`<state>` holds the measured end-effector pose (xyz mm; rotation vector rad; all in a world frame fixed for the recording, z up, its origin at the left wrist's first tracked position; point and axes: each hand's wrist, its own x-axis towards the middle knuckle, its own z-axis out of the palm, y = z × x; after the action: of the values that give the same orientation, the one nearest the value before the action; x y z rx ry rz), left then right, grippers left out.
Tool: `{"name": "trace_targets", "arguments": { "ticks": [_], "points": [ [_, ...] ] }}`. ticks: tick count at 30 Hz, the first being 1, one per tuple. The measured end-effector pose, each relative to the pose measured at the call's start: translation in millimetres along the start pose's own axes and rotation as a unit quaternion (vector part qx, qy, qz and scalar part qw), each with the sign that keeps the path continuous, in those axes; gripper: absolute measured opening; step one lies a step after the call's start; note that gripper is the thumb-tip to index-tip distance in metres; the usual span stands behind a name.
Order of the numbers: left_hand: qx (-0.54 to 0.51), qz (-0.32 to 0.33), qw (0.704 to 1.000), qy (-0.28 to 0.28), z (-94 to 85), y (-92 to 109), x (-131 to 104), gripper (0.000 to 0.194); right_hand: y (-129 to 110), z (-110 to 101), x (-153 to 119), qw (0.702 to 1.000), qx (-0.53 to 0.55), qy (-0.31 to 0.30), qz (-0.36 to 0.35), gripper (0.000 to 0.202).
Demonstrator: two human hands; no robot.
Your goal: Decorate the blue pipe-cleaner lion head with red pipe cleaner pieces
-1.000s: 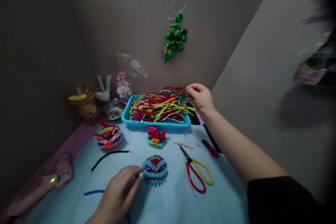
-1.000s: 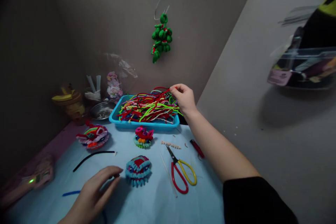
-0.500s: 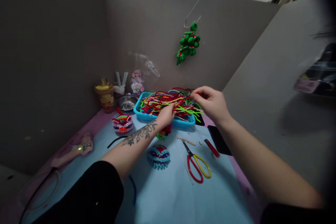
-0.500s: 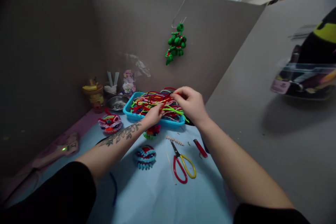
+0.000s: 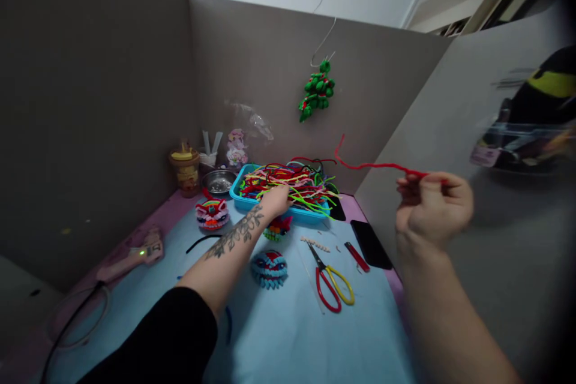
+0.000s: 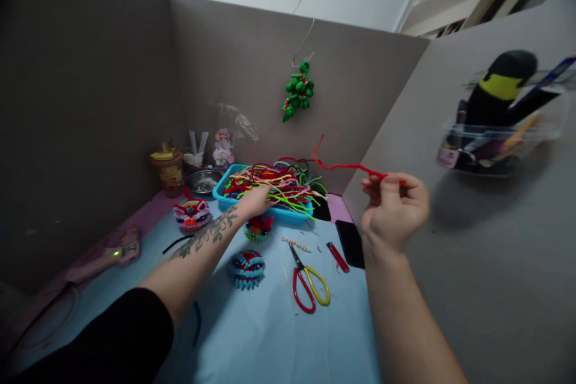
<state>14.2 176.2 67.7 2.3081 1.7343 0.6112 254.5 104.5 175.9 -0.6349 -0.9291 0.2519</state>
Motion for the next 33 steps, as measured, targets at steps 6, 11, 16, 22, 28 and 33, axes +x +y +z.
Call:
{"name": "trace_targets", "arguments": {
  "ticks": [6, 11, 16, 22, 28, 33],
  "points": [
    [-0.097, 0.066, 0.986, 0.117, -10.9, 15.2, -72.1, 0.031, -4.6, -6.9, -62.6, 0.993, 0.048, -0.054, 0.093, 0.022],
    [-0.247, 0.01, 0.964, 0.095, -13.8, 20.2, -128.9, 0.025, -31.1, -23.1, -128.1, 0.976, 0.07, -0.125, 0.165, 0.021],
    [-0.652, -0.045, 0.752, -0.085, -15.1, 39.2, -202.0, 0.037, -47.9, -56.8, -196.2, 0.927, 0.075, -0.241, 0.276, 0.02],
    [-0.784, -0.151, 0.602, 0.025, -8.1, 23.3, -229.0, 0.033, -23.9, -63.3, -233.2, 0.881, 0.025, -0.324, 0.345, 0.023],
    [-0.725, -0.169, 0.666, 0.047, 7.1, -5.4, -225.3, 0.035, 5.0, -53.4, -232.9, 0.85, -0.072, -0.404, 0.331, 0.017],
    [-0.542, -0.15, 0.821, 0.097, 23.9, -23.4, -210.9, 0.031, 35.0, -48.2, -229.2, 0.836, -0.2, -0.447, 0.246, 0.012]
  ]
}}
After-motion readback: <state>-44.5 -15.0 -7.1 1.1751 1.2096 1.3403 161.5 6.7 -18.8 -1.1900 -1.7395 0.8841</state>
